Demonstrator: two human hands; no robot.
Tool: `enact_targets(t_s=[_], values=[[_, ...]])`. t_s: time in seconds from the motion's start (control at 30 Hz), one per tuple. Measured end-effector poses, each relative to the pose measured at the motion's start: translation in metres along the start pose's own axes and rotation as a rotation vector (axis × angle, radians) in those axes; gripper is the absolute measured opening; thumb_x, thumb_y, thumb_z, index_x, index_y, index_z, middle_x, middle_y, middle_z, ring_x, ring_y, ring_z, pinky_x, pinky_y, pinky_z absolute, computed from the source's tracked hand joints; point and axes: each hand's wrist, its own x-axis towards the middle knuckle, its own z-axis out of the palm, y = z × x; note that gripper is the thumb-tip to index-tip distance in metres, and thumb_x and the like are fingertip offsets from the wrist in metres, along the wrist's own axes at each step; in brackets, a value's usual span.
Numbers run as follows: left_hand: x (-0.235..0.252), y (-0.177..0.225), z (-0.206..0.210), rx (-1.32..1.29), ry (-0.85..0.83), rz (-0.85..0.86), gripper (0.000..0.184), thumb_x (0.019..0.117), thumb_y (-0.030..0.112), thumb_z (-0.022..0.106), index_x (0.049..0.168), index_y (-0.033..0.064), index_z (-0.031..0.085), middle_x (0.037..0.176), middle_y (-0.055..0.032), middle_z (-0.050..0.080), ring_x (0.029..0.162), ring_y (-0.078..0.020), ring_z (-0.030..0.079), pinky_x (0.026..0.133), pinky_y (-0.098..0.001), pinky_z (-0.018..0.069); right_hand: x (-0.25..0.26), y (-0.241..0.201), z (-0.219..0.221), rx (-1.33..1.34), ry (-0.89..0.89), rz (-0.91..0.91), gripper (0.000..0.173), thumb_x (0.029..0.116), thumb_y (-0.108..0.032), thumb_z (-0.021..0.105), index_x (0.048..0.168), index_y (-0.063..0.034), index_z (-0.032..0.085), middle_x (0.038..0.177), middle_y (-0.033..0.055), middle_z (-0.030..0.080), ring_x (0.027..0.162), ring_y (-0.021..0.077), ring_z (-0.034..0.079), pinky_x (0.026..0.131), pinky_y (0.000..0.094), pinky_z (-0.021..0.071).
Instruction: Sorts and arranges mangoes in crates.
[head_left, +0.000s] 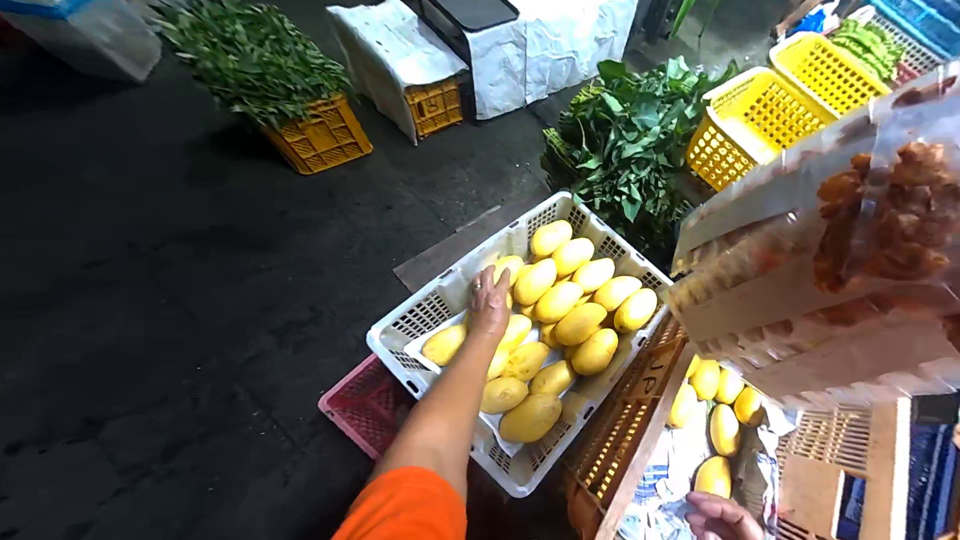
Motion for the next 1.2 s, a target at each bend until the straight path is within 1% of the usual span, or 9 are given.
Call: enact_targets(t_s=[0.3,0.4,0.5,0.6,0.77,0.9,1.03,1.13,1.2], values=[[-0.004,0.027,-0.039,-0.001,-0.14,-0.001,0.047,0.0961,-0.002,0.06,0.143,-0.0029,0.053,0.152,-0.0359,0.038,0.14,-0.0595,0.035,0.109,-0.0746,0.0345,0.094,0.017,-0.075,-0.495,0.12,0.375,0.036,0.101,-0.016,0.061,0.131,0.0033,0.058,0.122,0.0197,0.066,0.104,0.0256,0.069,0.09,0.0434,0.058],[-0.025,0.062,-0.053,-0.14,-0.058,0.001,0.046,0.0967,0.006,0.063,0.14,-0.0059,0.053,0.151,-0.0348,0.04,0.142,-0.0546,0.035,0.116,-0.0665,0.0301,0.135,0.05,-0.052,-0.474,-0.032,0.707,0.047,0.1021,-0.028,0.063,0.138,0.0002,0.052,0.118,0.022,0.067,0.095,0.0323,0.071,0.081,0.0499,0.0592],[-0.069,0.092,-0.074,-0.315,-0.095,-0.011,0.047,0.0999,0.012,0.063,0.142,-0.0025,0.051,0.149,-0.0287,0.045,0.139,-0.045,0.044,0.112,-0.0611,0.0386,0.148,0.098,-0.009,-0.532,-0.153,0.894,0.079,0.0952,-0.038,0.072,0.152,0.0015,0.034,0.129,0.028,0.061,0.109,0.0403,0.067,0.092,0.0574,0.055],[-0.117,0.111,-0.093,-0.536,-0.095,0.013,0.038,0.1005,0.012,0.06,0.136,-0.0016,0.056,0.141,-0.0217,0.056,0.126,-0.0307,0.059,0.1,-0.0499,0.052,0.148,0.136,0.023,-0.477,-0.014,0.862,0.1,0.0865,-0.04,0.081,0.154,0.0034,0.021,0.135,0.0291,0.057,0.121,0.0399,0.062,0.101,0.0566,0.0515],[-0.181,0.146,-0.128,-1.06,-0.131,-0.046,0.025,0.098,0.009,0.059,0.122,0.005,0.062,0.11,-0.0028,0.072,0.094,-0.0137,0.072,0.085,-0.0316,0.0619,0.134,0.135,0.009,-0.114,0.053,0.892,0.081,0.0896,-0.017,0.072,0.156,-0.0108,0.025,0.125,0.0276,0.059,0.096,0.0383,0.067,0.075,0.0512,0.0584],[-0.206,0.159,-0.14,-1.223,-0.376,-0.06,0.021,0.1002,0.009,0.056,0.117,0.0003,0.063,0.101,-0.006,0.074,0.084,-0.0169,0.074,0.076,-0.0331,0.0639,0.104,0.06,-0.014,0.133,-0.042,0.844,0.061,0.0935,-0.016,0.058,0.15,-0.008,0.035,0.122,0.0215,0.061,0.094,0.0315,0.067,0.073,0.0452,0.0595],[-0.219,0.173,-0.147,-1.409,-0.494,-0.298,0.023,0.1045,0.01,0.046,0.118,-0.0017,0.06,0.107,-0.0116,0.073,0.091,-0.0227,0.074,0.08,-0.0384,0.0638,0.046,-0.046,-0.003,0.144,-0.074,0.441,0.094,0.0767,-0.043,0.081,0.148,-0.0039,0.034,0.12,0.0161,0.066,0.094,0.0276,0.073,0.076,0.043,0.0643],[-0.23,0.171,-0.147,-1.536,-0.6,-0.317,0.048,0.1055,0.041,0.05,0.134,0.002,0.053,0.123,-0.0103,0.069,0.109,-0.0233,0.07,0.091,-0.0412,0.06,0.035,-0.075,-0.004,0.151,-0.201,0.166,0.093,0.0924,-0.07,0.057,0.153,-0.0058,0.028,0.117,0.0098,0.071,0.091,0.0217,0.073,0.079,0.039,0.0637],[-0.236,0.162,-0.149,-1.632,-0.7,-0.377,0.074,0.0967,0.061,0.059,0.145,0.0063,0.046,0.126,-0.011,0.067,0.108,-0.0238,0.07,0.088,-0.0407,0.0614,0.057,-0.056,-0.003,0.073,-0.107,0.24,0.064,0.1082,-0.049,0.039,0.152,-0.0035,0.029,0.108,0.0121,0.073,0.084,0.0235,0.075,0.074,0.0393,0.064]])
